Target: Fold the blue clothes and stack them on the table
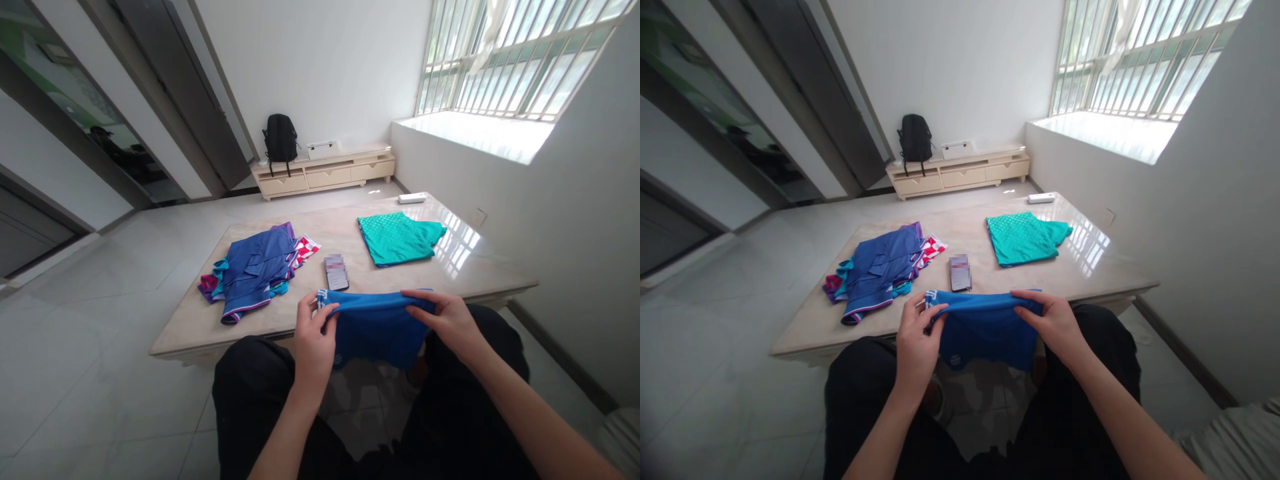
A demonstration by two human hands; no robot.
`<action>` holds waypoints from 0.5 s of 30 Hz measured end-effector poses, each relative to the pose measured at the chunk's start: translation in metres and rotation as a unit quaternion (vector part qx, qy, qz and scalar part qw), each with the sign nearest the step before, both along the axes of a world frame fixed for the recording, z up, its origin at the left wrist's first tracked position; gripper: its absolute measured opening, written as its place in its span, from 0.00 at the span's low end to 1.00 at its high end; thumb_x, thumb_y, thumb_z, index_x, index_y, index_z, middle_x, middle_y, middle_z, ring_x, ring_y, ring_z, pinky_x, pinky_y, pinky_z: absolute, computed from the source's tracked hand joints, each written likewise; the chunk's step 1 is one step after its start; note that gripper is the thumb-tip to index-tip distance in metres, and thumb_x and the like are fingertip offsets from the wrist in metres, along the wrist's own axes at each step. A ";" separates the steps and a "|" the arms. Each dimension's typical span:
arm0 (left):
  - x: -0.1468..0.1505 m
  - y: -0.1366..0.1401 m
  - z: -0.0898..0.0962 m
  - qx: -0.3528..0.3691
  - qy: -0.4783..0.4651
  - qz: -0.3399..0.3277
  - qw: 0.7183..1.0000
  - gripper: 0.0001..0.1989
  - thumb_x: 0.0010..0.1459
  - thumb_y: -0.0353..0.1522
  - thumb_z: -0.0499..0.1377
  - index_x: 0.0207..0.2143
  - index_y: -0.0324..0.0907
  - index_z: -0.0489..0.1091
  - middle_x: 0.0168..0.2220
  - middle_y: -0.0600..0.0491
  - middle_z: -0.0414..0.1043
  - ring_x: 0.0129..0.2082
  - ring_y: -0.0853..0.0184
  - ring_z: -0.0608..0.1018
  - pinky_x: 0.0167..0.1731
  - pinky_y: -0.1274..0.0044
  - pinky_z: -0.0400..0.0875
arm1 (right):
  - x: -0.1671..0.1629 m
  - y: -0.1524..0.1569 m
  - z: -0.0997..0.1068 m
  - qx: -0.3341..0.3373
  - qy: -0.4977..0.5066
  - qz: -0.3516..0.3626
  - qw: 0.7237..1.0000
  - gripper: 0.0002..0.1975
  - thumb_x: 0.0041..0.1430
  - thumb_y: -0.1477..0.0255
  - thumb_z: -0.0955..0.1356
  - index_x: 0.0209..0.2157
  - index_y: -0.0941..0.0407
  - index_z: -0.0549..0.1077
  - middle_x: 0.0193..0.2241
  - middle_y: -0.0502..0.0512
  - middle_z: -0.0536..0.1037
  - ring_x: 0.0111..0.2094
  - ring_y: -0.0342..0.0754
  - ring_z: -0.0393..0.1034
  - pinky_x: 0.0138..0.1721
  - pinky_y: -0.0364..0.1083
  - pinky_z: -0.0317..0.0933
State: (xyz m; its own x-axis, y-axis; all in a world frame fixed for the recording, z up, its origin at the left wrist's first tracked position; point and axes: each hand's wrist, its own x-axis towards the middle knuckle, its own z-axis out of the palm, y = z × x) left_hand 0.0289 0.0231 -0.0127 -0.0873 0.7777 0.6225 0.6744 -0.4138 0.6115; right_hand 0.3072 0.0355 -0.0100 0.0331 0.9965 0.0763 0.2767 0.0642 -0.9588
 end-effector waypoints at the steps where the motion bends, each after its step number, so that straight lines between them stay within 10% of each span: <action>1: 0.002 -0.003 0.000 0.011 0.007 0.004 1.000 0.09 0.65 0.28 0.60 0.39 0.46 0.81 0.56 0.45 0.70 0.52 0.56 0.78 0.49 0.66 0.79 | 0.001 -0.001 0.000 -0.003 -0.007 -0.004 1.000 0.21 0.52 0.58 0.76 0.46 0.51 0.84 0.44 0.56 0.84 0.48 0.63 0.77 0.57 0.61 0.67; 9: 0.009 -0.024 0.017 0.021 0.095 -0.120 0.988 0.14 0.65 0.24 0.58 0.41 0.51 0.78 0.43 0.50 0.82 0.50 0.55 0.81 0.56 0.56 0.73 | 0.023 -0.029 -0.002 0.021 -0.152 -0.076 0.985 0.14 0.55 0.55 0.71 0.34 0.47 0.85 0.41 0.60 0.77 0.41 0.61 0.75 0.40 0.57 0.73; 15: 0.006 0.023 0.036 -0.120 -0.004 -0.252 0.960 0.11 0.63 0.28 0.62 0.42 0.52 0.81 0.37 0.53 0.83 0.38 0.61 0.84 0.40 0.72 0.79 | 0.050 -0.023 0.008 0.096 -0.196 -0.058 0.974 0.14 0.61 0.54 0.69 0.36 0.46 0.83 0.63 0.53 0.71 0.62 0.68 0.65 0.63 0.64 0.61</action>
